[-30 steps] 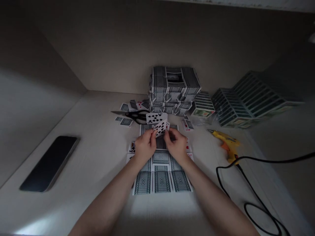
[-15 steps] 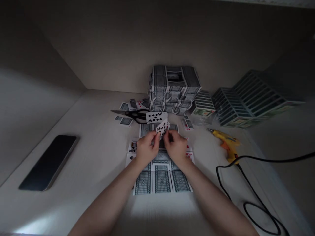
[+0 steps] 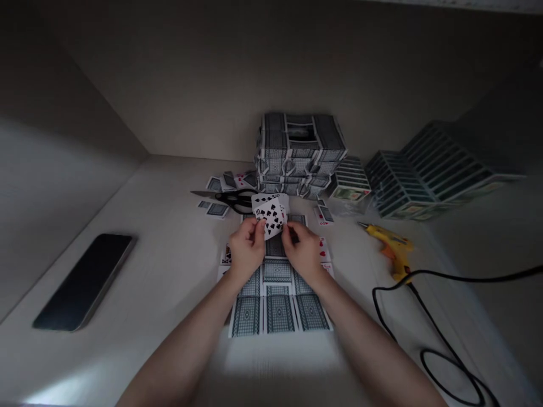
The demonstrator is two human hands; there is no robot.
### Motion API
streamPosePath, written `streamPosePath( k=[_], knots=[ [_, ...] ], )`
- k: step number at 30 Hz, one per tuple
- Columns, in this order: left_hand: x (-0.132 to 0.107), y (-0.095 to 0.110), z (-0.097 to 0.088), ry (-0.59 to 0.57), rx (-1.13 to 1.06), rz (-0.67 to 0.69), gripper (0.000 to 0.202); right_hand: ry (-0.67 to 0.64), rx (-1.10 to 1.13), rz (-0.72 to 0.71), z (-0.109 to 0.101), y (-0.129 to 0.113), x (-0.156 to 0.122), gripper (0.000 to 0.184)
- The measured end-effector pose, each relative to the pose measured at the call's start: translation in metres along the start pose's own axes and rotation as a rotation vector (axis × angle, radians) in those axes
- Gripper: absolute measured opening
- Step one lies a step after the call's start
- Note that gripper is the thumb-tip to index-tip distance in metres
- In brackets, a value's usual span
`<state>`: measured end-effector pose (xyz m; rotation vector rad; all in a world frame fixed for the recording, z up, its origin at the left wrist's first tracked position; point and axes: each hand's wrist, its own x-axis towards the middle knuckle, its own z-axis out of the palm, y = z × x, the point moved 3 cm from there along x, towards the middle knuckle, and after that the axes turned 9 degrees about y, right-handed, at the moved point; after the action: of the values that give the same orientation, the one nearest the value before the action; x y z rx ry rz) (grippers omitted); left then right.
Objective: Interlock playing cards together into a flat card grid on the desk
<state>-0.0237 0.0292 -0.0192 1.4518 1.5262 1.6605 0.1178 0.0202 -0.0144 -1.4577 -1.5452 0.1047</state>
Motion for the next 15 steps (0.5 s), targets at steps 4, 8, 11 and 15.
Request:
streamPosePath(
  k=[4,8,11,15],
  knots=[
    [0.003,0.001,0.0,-0.014,-0.071,-0.062,0.024,-0.012,-0.106,-0.066,0.0,-0.002,-0.002,0.019],
    [0.01,0.0,0.001,-0.013,-0.165,-0.143,0.024,-0.026,0.053,-0.027,-0.002,-0.004,0.0,0.016],
    [0.012,0.001,0.002,-0.054,-0.165,-0.155,0.025,-0.043,0.218,0.071,-0.003,-0.002,0.002,0.018],
    [0.007,0.008,0.002,-0.136,-0.022,-0.012,0.024,-0.05,0.226,0.168,-0.001,0.005,0.004,0.021]
  ],
)
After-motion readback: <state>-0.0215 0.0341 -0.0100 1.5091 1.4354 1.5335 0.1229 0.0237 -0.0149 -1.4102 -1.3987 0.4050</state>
